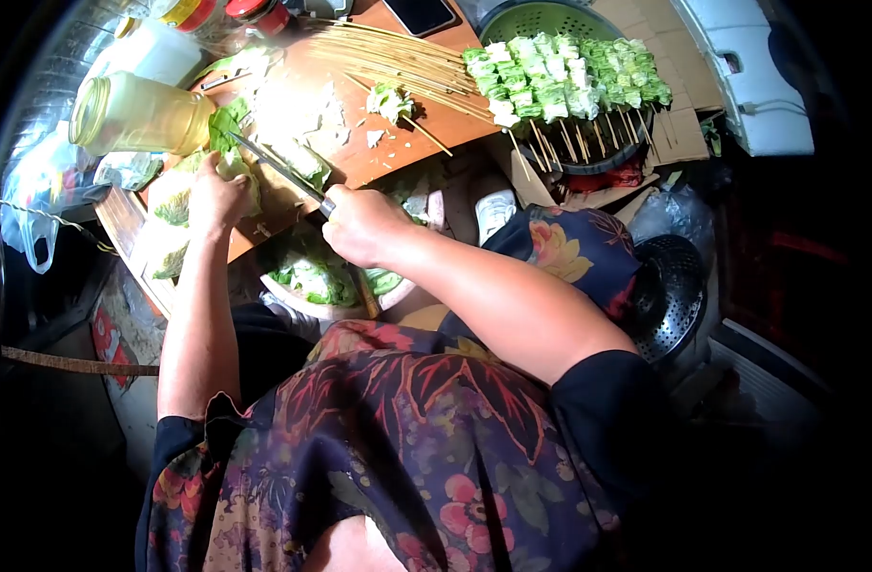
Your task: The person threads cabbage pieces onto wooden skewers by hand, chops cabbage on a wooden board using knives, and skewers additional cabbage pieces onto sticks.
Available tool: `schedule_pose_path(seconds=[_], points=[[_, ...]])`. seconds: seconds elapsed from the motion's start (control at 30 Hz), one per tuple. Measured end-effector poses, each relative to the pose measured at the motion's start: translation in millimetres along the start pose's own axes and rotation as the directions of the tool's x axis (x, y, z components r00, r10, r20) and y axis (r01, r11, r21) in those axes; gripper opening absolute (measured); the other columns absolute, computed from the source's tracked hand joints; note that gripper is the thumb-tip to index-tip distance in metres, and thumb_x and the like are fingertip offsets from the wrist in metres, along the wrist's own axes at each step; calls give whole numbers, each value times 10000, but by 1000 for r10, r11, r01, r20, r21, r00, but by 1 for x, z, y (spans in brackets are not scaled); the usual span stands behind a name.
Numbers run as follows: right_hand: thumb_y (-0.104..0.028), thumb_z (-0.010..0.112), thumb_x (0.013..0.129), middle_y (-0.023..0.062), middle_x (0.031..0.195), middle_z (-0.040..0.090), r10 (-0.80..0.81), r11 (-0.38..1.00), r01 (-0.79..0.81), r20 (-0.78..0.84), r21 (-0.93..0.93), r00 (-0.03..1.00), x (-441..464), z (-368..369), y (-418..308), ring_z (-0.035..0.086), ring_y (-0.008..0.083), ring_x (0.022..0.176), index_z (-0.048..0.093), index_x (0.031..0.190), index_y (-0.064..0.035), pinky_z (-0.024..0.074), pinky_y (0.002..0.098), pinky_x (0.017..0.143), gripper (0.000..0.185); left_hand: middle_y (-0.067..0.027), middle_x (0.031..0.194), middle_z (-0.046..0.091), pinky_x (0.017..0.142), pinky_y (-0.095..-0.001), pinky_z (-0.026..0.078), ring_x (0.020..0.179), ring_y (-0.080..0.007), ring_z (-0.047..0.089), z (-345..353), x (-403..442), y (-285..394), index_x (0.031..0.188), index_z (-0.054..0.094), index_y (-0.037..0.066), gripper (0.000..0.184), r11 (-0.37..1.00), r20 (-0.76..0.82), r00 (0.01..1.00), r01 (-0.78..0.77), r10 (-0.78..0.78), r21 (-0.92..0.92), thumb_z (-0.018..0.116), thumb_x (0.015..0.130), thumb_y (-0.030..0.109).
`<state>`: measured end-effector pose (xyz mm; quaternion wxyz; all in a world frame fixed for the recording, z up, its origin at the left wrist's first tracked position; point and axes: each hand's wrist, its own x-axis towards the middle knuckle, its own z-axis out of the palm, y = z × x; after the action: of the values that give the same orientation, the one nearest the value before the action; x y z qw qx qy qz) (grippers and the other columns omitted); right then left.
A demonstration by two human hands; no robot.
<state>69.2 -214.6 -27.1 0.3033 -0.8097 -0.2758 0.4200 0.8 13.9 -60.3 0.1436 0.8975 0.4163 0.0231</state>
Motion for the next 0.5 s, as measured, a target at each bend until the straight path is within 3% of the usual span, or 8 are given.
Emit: schedule_pose_path(seconds=[0.03,0.1,0.13,0.2,0.23,0.37,0.43,0.5], points=[[-229,548,821,233,917,641,0,1000,0,4,0,1000,-2,0,0,622,388,903,524,1093,-24,488,438,795,342,-204,1138,609,957,-405,445,1088,-329,579,-10,-8,11,1237,519,52,518,1000,1,1000,3,-3,1,673,764,196],[-229,595,815,168,794,631,-117,987,125,-84,98,990,-5,-4,-1,632,280,707,519,1147,-2,491,367,648,409,-172,1197,567,1008,-421,396,1178,-321,501,-28,-22,32,1210,533,76,511,968,-105,973,-188,207,164,679,733,183],[-229,595,815,168,794,631,-118,987,126,-81,98,990,-8,-9,-4,632,280,707,519,1147,-2,491,367,648,409,-141,1208,554,1022,-423,377,1209,-318,457,-24,-18,34,1126,573,97,422,943,-97,953,-263,287,203,654,713,112],[-201,615,834,67,709,579,-105,929,129,-86,348,991,-15,-19,-10,560,137,545,520,1112,-2,454,278,516,355,-131,1203,560,1023,-429,381,1212,-327,461,-2,-8,30,1027,595,91,334,807,-188,788,-589,586,48,619,698,36],[-242,612,796,189,755,603,-154,918,218,-208,332,966,-13,-17,-7,605,338,723,525,961,1,481,399,700,306,-131,1191,564,1033,-428,377,1233,-335,448,0,-12,35,974,601,78,297,758,-110,754,-652,648,0,612,689,-3],[-258,613,815,196,751,601,-80,904,173,-243,391,967,-22,-33,-7,611,324,719,511,866,-2,477,386,673,280,-130,1139,568,998,-412,408,1187,-354,470,23,-3,32,964,608,87,321,664,9,666,-742,746,-92,647,655,11],[-255,613,815,196,758,606,-84,901,183,-254,394,964,-26,-36,-4,613,323,725,515,872,-1,478,385,679,278,-123,1041,562,930,-410,445,1094,-344,505,15,-4,39,947,622,108,312,752,134,741,-639,659,-165,670,646,44],[-254,606,809,197,797,624,-87,905,184,-255,384,963,-31,-40,-6,620,331,759,532,910,-1,482,389,709,283,-119,1006,553,891,-407,459,1037,-339,521,16,-7,37,940,628,115,299,764,139,754,-617,642,-187,682,649,67]])
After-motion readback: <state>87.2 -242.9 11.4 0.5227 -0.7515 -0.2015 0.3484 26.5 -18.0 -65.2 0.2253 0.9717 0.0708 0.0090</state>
